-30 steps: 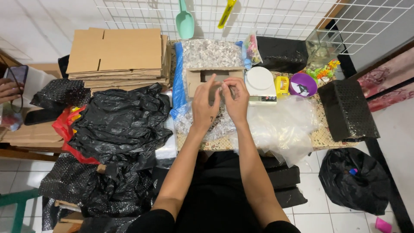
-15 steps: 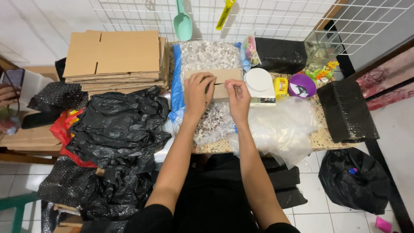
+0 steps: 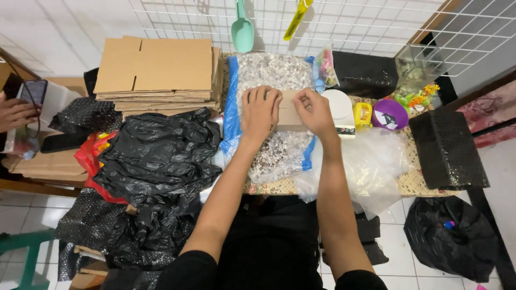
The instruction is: The person constructs a cardboard box, places a small black item inside, wraps the box in bubble wrap, and secures it with tape.
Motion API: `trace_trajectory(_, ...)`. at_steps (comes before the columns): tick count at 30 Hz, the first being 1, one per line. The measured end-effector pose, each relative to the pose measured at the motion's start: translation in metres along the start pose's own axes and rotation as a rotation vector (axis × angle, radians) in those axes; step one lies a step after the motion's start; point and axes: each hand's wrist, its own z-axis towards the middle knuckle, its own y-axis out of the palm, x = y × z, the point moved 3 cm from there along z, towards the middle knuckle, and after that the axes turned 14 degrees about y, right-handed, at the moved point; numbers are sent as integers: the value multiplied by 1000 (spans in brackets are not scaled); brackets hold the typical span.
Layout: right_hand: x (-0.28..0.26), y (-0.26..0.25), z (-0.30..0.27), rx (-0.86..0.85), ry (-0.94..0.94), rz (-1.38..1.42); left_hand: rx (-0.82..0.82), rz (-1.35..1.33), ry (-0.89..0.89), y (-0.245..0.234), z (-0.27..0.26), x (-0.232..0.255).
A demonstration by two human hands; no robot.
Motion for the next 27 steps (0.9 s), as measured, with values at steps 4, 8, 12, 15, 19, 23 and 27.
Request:
trace_trajectory(4,-5,-9,13,-124,-41,-243,3,5,-18,-5,4,3)
trace_trajectory(8,-13,-8,24,-305,-159,-406,18,14,-24,-14,7,7)
trace_trajectory(12,-24,-11,28,-494,-60,-359,43,17,-23,-16,8,8)
trace_trajectory(15,-30,-10,28,-524,8,-378,38,0,-32,-20,9,10)
trace_trajectory(19,-29,-6,32,-541,24,-407,35,1,-42,-19,8,10)
trace_trajectory(23,-24,0,36,-535,28,-503,32,-6,-38,-17,7,10)
trace_trajectory(27,-25,3,35,-530,90,-472,30,4,-46,-16,7,9)
